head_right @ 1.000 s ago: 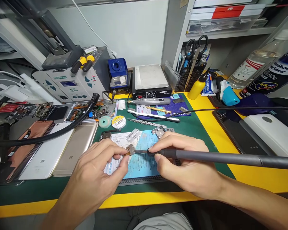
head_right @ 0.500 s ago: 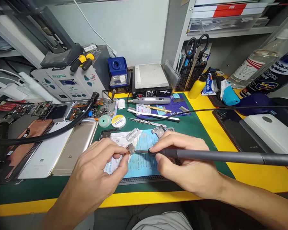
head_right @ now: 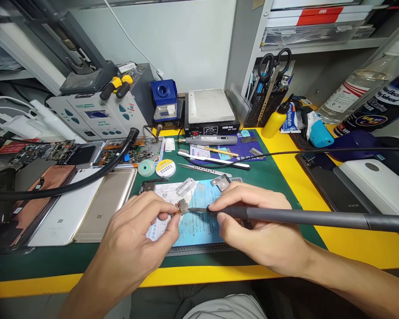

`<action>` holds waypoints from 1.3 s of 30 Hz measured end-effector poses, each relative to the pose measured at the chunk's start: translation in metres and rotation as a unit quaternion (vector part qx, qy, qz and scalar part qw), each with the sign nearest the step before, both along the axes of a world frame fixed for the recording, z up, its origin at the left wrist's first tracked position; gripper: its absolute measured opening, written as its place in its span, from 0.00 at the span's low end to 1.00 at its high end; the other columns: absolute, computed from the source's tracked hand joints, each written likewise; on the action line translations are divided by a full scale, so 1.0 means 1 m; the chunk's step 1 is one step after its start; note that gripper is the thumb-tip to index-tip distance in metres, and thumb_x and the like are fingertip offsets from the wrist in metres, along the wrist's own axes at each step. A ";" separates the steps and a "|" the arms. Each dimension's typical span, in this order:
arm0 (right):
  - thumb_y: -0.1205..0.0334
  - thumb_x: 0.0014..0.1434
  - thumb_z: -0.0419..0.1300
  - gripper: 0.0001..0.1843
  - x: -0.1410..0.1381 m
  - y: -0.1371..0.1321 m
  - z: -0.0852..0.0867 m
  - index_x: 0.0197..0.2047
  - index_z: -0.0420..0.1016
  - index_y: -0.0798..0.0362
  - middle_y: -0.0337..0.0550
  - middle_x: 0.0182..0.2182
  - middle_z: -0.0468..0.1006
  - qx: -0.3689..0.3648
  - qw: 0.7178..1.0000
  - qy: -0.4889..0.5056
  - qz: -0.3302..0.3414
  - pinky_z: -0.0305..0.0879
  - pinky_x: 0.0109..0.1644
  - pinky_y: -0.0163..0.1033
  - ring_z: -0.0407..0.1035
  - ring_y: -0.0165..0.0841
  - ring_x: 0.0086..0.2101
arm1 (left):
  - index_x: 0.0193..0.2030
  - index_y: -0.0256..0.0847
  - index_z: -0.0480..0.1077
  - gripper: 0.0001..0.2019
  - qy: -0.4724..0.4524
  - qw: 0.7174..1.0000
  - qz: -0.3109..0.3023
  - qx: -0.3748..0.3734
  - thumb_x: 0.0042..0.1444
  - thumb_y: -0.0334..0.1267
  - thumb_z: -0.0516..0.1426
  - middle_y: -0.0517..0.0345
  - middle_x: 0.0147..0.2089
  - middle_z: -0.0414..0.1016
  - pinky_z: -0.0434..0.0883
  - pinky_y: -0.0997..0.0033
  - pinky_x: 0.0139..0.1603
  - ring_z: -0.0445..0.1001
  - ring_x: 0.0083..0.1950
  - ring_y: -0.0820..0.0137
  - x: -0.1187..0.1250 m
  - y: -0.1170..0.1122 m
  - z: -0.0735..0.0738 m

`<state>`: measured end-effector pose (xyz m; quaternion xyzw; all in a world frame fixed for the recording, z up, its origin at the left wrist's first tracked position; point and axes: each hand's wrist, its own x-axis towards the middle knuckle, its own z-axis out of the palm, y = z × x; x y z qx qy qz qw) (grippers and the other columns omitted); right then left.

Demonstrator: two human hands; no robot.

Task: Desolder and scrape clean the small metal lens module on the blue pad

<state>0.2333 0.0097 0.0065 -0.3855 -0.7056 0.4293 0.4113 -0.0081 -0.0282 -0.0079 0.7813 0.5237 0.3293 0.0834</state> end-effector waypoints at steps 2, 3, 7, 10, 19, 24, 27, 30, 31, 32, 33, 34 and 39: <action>0.75 0.61 0.66 0.12 0.000 0.000 0.000 0.40 0.86 0.48 0.38 0.29 0.82 -0.005 1.000 0.005 -0.003 0.69 0.19 0.30 0.72 0.27 0.19 | 0.38 0.38 0.75 0.05 -0.002 1.000 0.000 -0.004 0.66 0.28 0.58 0.56 0.36 0.75 0.66 0.60 0.40 0.71 0.38 0.65 0.001 0.000 0.000; 0.75 0.61 0.66 0.12 0.000 -0.001 -0.001 0.39 0.86 0.48 0.38 0.28 0.82 -0.005 1.000 0.007 -0.004 0.69 0.19 0.30 0.72 0.27 0.19 | 0.38 0.38 0.75 0.05 -0.002 1.000 0.000 -0.005 0.66 0.28 0.58 0.56 0.36 0.75 0.66 0.60 0.39 0.71 0.38 0.65 0.001 0.000 0.000; 0.75 0.62 0.65 0.12 0.000 -0.001 -0.002 0.39 0.86 0.48 0.37 0.27 0.81 -0.004 1.000 0.016 -0.006 0.68 0.18 0.31 0.70 0.26 0.16 | 0.37 0.39 0.74 0.06 0.002 1.000 0.001 0.002 0.66 0.28 0.58 0.57 0.35 0.74 0.66 0.61 0.39 0.71 0.37 0.65 0.000 0.000 0.000; 0.75 0.61 0.66 0.11 0.000 0.000 -0.002 0.39 0.86 0.49 0.39 0.27 0.82 -0.010 1.000 0.016 -0.008 0.69 0.18 0.31 0.71 0.27 0.16 | 0.37 0.39 0.74 0.06 0.006 1.000 0.001 0.004 0.66 0.29 0.58 0.57 0.35 0.73 0.66 0.61 0.39 0.71 0.37 0.65 0.000 0.000 0.000; 0.68 0.61 0.70 0.04 -0.002 0.002 0.004 0.38 0.85 0.50 0.37 0.23 0.81 -0.127 0.990 0.059 -0.025 0.73 0.18 0.33 0.73 0.31 0.16 | 0.37 0.39 0.74 0.05 0.006 1.000 0.003 0.003 0.65 0.28 0.59 0.57 0.36 0.74 0.66 0.61 0.39 0.71 0.37 0.65 0.001 0.000 0.001; 0.61 0.65 0.69 0.03 -0.001 0.000 0.005 0.38 0.84 0.51 0.38 0.19 0.80 -0.178 0.980 0.078 -0.044 0.69 0.19 0.31 0.71 0.30 0.15 | 0.37 0.38 0.73 0.05 0.019 1.000 0.006 0.022 0.65 0.27 0.58 0.56 0.35 0.74 0.67 0.61 0.38 0.71 0.36 0.65 0.002 -0.001 0.000; 0.60 0.61 0.72 0.05 -0.004 -0.002 0.009 0.36 0.83 0.51 0.37 0.18 0.80 -0.182 0.979 0.061 -0.061 0.69 0.19 0.32 0.71 0.30 0.15 | 0.37 0.38 0.72 0.05 0.022 0.999 0.006 0.026 0.65 0.27 0.58 0.56 0.35 0.74 0.67 0.61 0.39 0.72 0.36 0.65 0.002 -0.001 0.001; 0.57 0.58 0.74 0.08 -0.008 -0.004 0.013 0.35 0.83 0.51 0.38 0.18 0.79 -0.194 0.976 0.041 -0.086 0.69 0.19 0.32 0.70 0.30 0.15 | 0.36 0.39 0.71 0.06 0.027 0.999 0.007 0.026 0.65 0.28 0.58 0.57 0.35 0.74 0.67 0.61 0.38 0.71 0.36 0.66 0.003 -0.001 0.001; 0.56 0.58 0.75 0.09 -0.010 -0.004 0.014 0.35 0.82 0.51 0.38 0.17 0.79 -0.196 0.976 0.036 -0.090 0.69 0.19 0.32 0.70 0.30 0.15 | 0.37 0.40 0.71 0.06 0.028 0.999 0.007 0.027 0.65 0.28 0.58 0.57 0.35 0.74 0.67 0.62 0.38 0.71 0.36 0.66 0.003 -0.001 0.002; 0.55 0.58 0.75 0.10 -0.010 -0.004 0.015 0.34 0.82 0.51 0.38 0.17 0.79 -0.196 0.976 0.033 -0.093 0.69 0.18 0.32 0.70 0.30 0.15 | 0.37 0.40 0.71 0.05 0.030 0.999 0.006 0.027 0.65 0.28 0.58 0.57 0.35 0.74 0.67 0.62 0.38 0.71 0.36 0.66 0.003 -0.001 0.002; 0.54 0.57 0.75 0.11 -0.011 -0.004 0.015 0.34 0.82 0.51 0.38 0.16 0.79 -0.195 0.976 0.030 -0.096 0.68 0.18 0.32 0.69 0.30 0.15 | 0.37 0.40 0.71 0.05 0.030 0.999 0.006 0.027 0.65 0.28 0.58 0.58 0.35 0.74 0.67 0.62 0.38 0.71 0.36 0.66 0.003 -0.001 0.001; 0.53 0.58 0.75 0.12 -0.011 -0.004 0.015 0.34 0.82 0.51 0.38 0.16 0.78 -0.193 0.976 0.028 -0.098 0.68 0.18 0.32 0.69 0.30 0.14 | 0.37 0.40 0.71 0.05 0.029 0.999 0.005 0.027 0.65 0.28 0.58 0.58 0.35 0.73 0.67 0.62 0.38 0.71 0.36 0.66 0.003 -0.001 0.001; 0.51 0.60 0.74 0.13 -0.011 -0.003 0.014 0.34 0.82 0.51 0.38 0.16 0.78 -0.190 0.977 0.020 -0.096 0.68 0.17 0.33 0.70 0.31 0.14 | 0.37 0.39 0.71 0.05 0.026 0.999 0.003 0.032 0.65 0.27 0.58 0.56 0.36 0.74 0.67 0.62 0.38 0.71 0.36 0.66 0.003 -0.001 0.001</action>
